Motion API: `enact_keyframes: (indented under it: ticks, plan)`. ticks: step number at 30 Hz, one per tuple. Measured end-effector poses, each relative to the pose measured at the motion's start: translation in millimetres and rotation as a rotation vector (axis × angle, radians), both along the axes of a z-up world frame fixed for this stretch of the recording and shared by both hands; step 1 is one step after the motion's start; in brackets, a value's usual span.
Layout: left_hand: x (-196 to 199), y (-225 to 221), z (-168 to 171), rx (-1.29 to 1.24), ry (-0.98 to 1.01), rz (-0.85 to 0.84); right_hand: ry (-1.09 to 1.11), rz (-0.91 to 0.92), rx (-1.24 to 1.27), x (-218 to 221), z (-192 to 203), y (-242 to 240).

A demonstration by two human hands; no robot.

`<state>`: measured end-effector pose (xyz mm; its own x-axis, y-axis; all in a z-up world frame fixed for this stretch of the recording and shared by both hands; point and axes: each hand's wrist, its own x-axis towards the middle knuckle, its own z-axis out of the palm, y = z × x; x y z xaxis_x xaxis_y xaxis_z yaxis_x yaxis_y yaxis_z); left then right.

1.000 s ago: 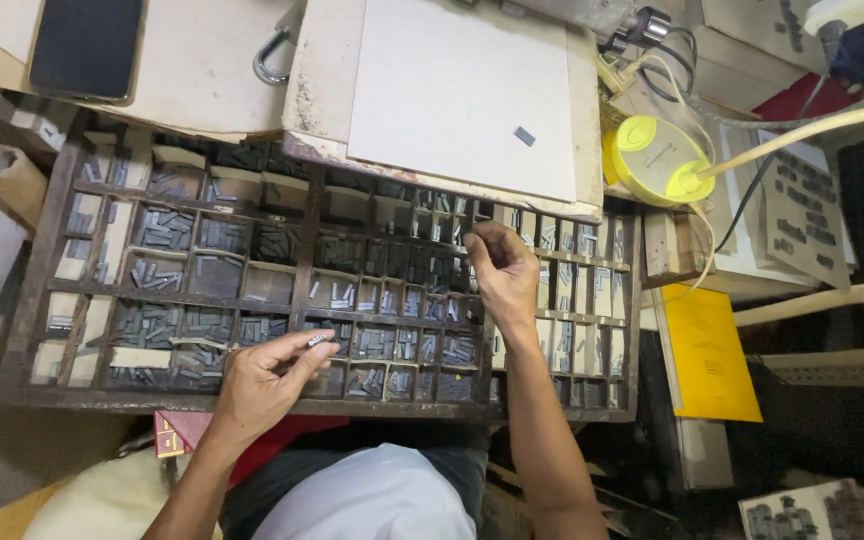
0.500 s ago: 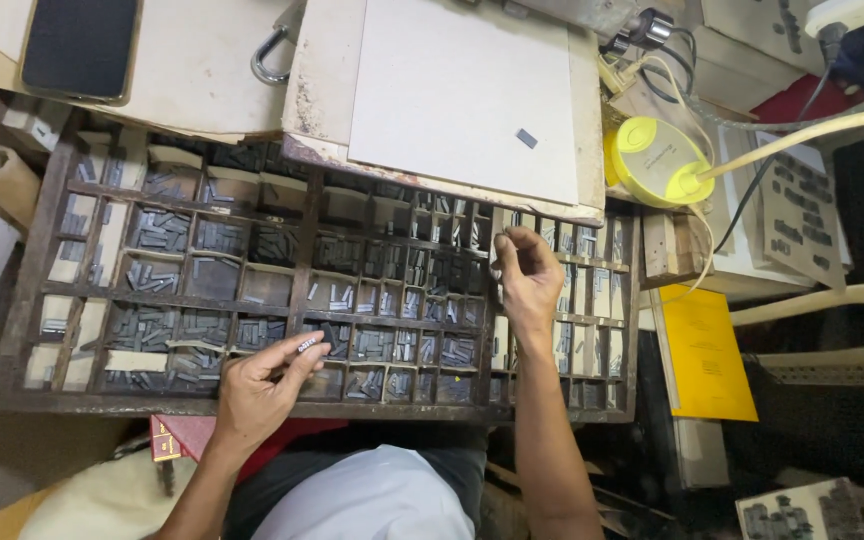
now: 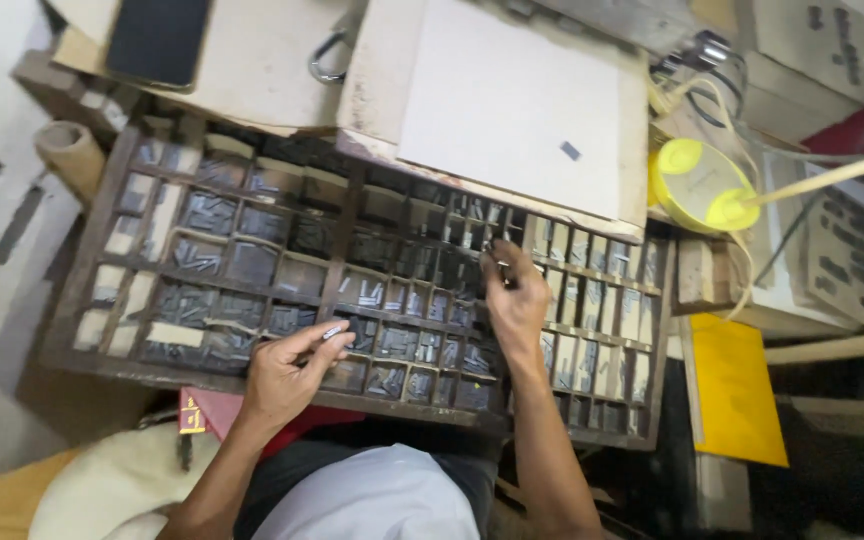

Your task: The person picks individual metal movable type pieces from a compartmentalized tray and places them onto a white surface, arranging them into a short line. The person repeatedly picks, places, and adjusts the type pieces by hand.

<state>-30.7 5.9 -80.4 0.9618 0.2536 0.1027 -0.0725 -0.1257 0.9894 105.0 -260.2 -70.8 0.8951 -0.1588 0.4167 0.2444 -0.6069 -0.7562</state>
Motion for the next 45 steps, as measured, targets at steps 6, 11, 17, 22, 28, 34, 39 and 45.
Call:
enact_keyframes:
  ticks: [6,11,17,22,28,34,39,45]
  plan:
    - [5.5,-1.9,8.7,-0.033,-0.004,-0.033,-0.199,0.315,0.043,-40.4,14.5,43.3]
    - [3.6,4.3,20.5,-0.036,-0.097,-0.025,-0.211,0.436,0.152,-49.1,38.6,73.3]
    - [-6.9,16.6,45.6,0.053,-0.178,-0.057,-0.025,0.593,0.158,-49.4,35.1,141.1]
    - [-3.5,25.4,47.6,0.109,-0.189,-0.049,-0.006,0.652,0.056,-42.7,26.5,141.7]
    - [5.5,25.9,47.6,0.134,-0.194,-0.095,0.044,0.677,0.114,-62.3,46.0,100.0]
    - [11.8,14.2,52.5,0.096,-0.244,-0.163,0.008,0.737,0.178,-77.3,67.3,97.4]
    - [12.6,13.3,49.9,0.109,-0.239,-0.194,-0.025,0.759,0.179,-78.0,71.9,100.0]
    - [15.6,9.9,43.8,0.104,-0.24,-0.223,-0.014,0.765,0.213,-76.0,65.2,98.0]
